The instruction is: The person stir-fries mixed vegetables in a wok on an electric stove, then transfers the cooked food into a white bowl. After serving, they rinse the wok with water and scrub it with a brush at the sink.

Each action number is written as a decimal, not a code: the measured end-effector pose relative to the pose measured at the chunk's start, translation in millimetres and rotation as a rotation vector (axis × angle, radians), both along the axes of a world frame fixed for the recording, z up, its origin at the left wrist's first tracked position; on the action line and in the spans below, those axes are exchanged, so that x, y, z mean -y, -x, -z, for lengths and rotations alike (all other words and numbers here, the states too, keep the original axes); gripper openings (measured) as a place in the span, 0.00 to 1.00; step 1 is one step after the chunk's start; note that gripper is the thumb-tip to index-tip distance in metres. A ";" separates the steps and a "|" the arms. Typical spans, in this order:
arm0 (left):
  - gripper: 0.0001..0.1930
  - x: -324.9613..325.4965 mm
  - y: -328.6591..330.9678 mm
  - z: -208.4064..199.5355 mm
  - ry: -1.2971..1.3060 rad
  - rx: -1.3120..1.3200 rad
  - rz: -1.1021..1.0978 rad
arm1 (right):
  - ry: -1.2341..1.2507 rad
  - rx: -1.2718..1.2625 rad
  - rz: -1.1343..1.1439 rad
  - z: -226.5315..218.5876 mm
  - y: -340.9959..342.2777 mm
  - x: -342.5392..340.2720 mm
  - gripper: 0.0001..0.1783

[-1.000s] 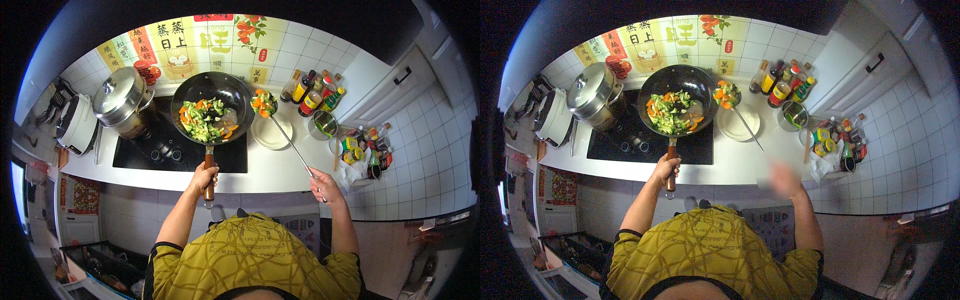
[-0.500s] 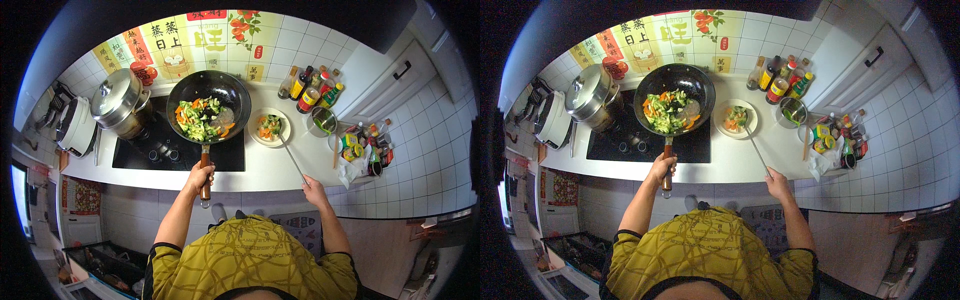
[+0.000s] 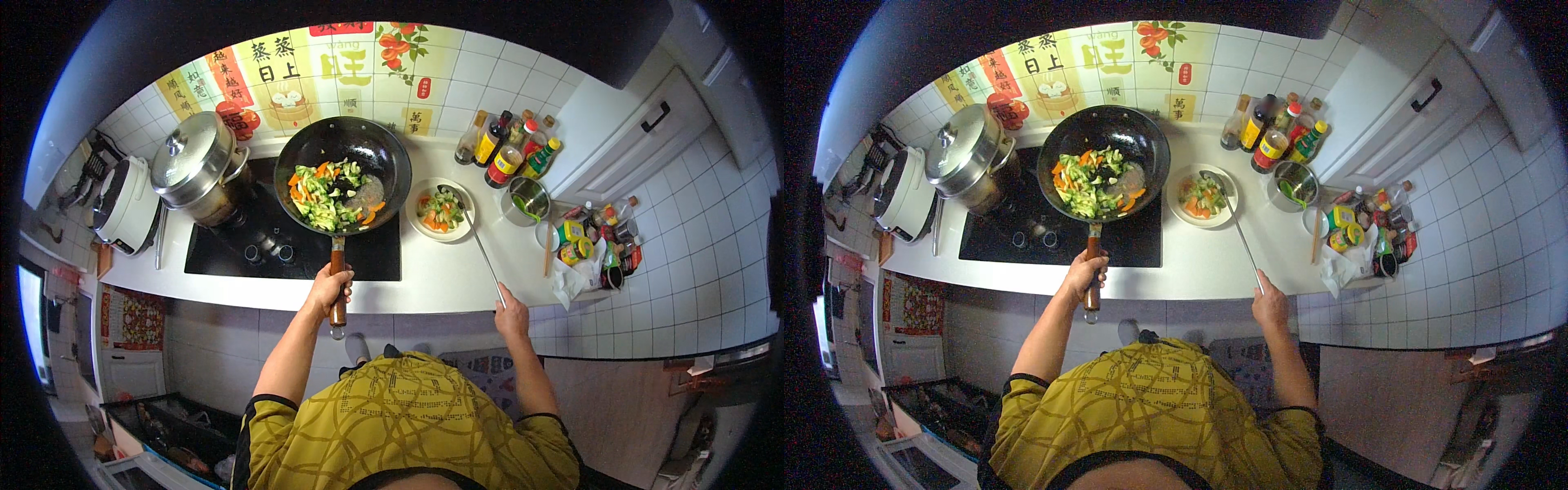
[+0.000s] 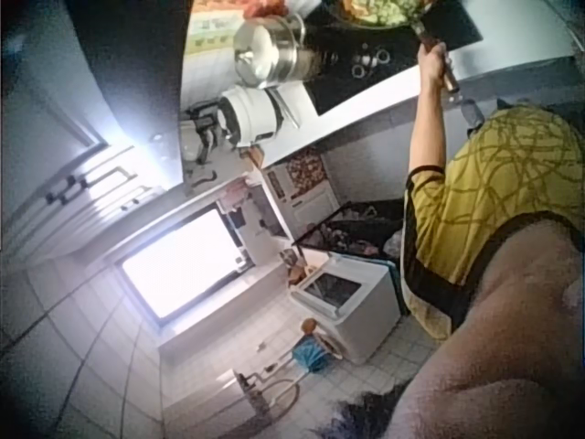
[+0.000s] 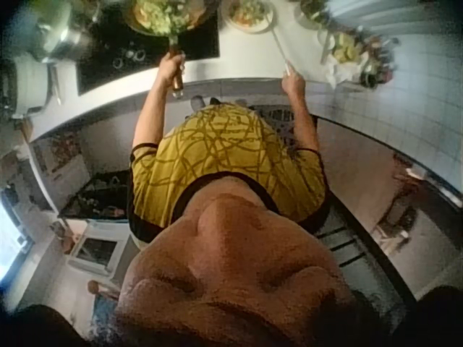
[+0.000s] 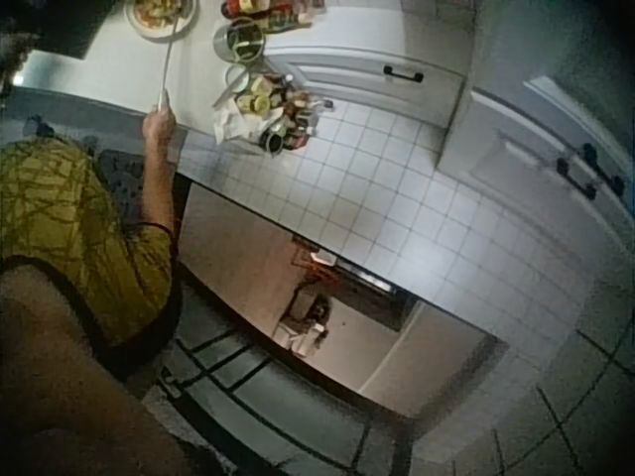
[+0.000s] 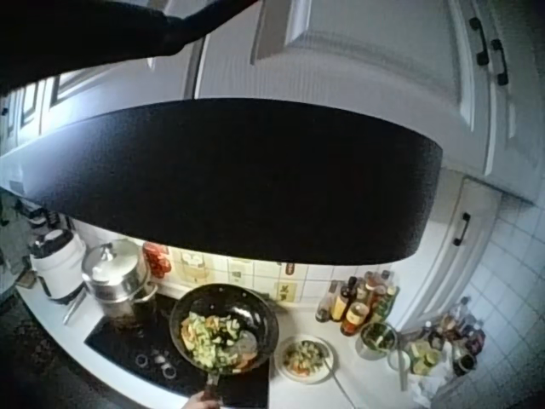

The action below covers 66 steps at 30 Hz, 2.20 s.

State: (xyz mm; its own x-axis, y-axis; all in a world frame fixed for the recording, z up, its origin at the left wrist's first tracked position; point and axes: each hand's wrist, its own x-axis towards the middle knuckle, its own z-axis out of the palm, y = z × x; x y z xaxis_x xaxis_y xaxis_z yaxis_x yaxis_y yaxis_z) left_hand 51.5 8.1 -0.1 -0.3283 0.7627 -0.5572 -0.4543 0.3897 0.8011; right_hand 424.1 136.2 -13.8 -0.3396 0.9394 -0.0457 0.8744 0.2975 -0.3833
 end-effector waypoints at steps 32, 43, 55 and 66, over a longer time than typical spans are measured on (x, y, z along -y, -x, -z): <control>0.09 0.0 -4.7 3.1 0.025 -0.031 -0.029 | 0.081 -0.368 -0.265 -45.6 154.9 -31.6 0.22; 0.09 1.2 -6.3 -2.3 0.039 -0.047 -0.006 | -0.006 -0.325 -0.438 -62.2 196.5 -33.4 0.21; 0.10 3.4 -2.6 1.4 0.015 -0.017 -0.004 | -0.167 -0.043 -0.584 -110.1 131.6 -33.9 0.22; 0.11 2.2 -1.9 9.6 0.019 -0.021 -0.007 | -0.018 -0.148 -0.358 -114.5 99.7 -56.1 0.20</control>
State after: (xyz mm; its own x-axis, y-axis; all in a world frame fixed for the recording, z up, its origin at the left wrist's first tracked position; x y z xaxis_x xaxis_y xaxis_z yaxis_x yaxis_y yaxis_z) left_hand 53.4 5.9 -9.6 -0.3453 0.7497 -0.5645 -0.4400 0.4020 0.8030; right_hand 324.3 192.3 100.7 -0.6477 0.7606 0.0440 0.6496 0.5815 -0.4898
